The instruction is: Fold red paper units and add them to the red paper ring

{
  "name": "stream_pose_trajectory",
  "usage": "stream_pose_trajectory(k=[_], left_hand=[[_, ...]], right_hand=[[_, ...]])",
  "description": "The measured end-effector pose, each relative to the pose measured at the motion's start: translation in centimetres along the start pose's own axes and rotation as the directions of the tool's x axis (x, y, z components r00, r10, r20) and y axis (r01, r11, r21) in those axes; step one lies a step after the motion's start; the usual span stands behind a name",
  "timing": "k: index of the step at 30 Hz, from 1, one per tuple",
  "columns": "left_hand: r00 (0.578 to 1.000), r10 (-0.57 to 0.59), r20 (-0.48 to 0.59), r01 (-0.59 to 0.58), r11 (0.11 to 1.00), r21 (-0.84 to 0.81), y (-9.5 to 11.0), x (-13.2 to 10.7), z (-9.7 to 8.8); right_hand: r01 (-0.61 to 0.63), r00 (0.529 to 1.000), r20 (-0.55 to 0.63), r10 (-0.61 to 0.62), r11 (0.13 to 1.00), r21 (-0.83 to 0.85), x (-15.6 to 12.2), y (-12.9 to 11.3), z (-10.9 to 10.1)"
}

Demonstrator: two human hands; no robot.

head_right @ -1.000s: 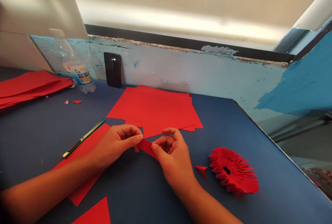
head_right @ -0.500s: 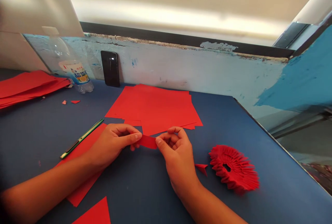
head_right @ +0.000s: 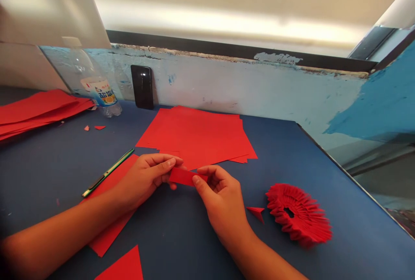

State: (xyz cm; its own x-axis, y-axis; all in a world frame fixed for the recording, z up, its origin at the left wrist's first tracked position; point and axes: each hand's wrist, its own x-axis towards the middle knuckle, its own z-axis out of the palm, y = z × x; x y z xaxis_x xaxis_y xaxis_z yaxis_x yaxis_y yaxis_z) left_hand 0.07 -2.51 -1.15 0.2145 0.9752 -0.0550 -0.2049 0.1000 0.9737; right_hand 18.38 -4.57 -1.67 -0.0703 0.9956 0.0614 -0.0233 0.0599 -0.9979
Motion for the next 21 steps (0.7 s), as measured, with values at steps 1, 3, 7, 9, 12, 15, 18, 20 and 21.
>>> stream_pose_trajectory(k=[1, 3, 7, 9, 12, 15, 18, 20, 21], left_hand=[[1.0, -0.009, -0.003, 0.009, 1.0, -0.003, 0.08, -0.02, 0.05], [1.0, -0.024, -0.013, 0.025, 0.999, 0.023, 0.32, -0.11, 0.16], [1.0, -0.013, -0.028, 0.015, 0.996, 0.087, 0.64, -0.23, 0.27], [0.999, 0.001, -0.032, 0.003, 0.993, 0.117, 0.64, -0.2, 0.25], [0.999, 0.009, -0.054, -0.001, 0.988, 0.152, 0.53, -0.07, 0.18], [0.997, 0.012, -0.073, 0.0, 0.986, 0.169, 0.43, 0.05, 0.14], [0.998, 0.014, -0.06, -0.007, 0.993, 0.116, 0.41, 0.09, 0.18], [0.999, 0.018, -0.045, -0.014, 0.997, 0.075, 0.43, 0.09, 0.2], [0.999, 0.019, -0.038, -0.016, 0.997, 0.071, 0.45, 0.09, 0.21]], right_hand=[[0.004, 1.0, 0.002, -0.004, 1.0, 0.008, -0.01, 0.07, -0.03], [0.013, 1.0, -0.003, -0.013, 1.0, 0.022, -0.02, 0.14, -0.05], [0.015, 1.0, -0.013, -0.014, 1.0, 0.017, -0.02, 0.06, 0.0], [0.012, 1.0, -0.019, -0.012, 1.0, 0.018, -0.04, 0.0, 0.04], [0.01, 1.0, -0.021, -0.01, 0.999, 0.034, -0.05, 0.0, 0.06], [0.014, 1.0, -0.02, -0.013, 0.999, 0.045, 0.03, 0.1, 0.06], [0.024, 0.999, -0.038, -0.023, 0.999, 0.044, 0.08, 0.2, 0.04], [0.027, 0.998, -0.054, -0.025, 0.999, 0.041, 0.06, 0.25, 0.01], [0.029, 0.998, -0.059, -0.027, 0.999, 0.038, 0.03, 0.27, 0.01]])
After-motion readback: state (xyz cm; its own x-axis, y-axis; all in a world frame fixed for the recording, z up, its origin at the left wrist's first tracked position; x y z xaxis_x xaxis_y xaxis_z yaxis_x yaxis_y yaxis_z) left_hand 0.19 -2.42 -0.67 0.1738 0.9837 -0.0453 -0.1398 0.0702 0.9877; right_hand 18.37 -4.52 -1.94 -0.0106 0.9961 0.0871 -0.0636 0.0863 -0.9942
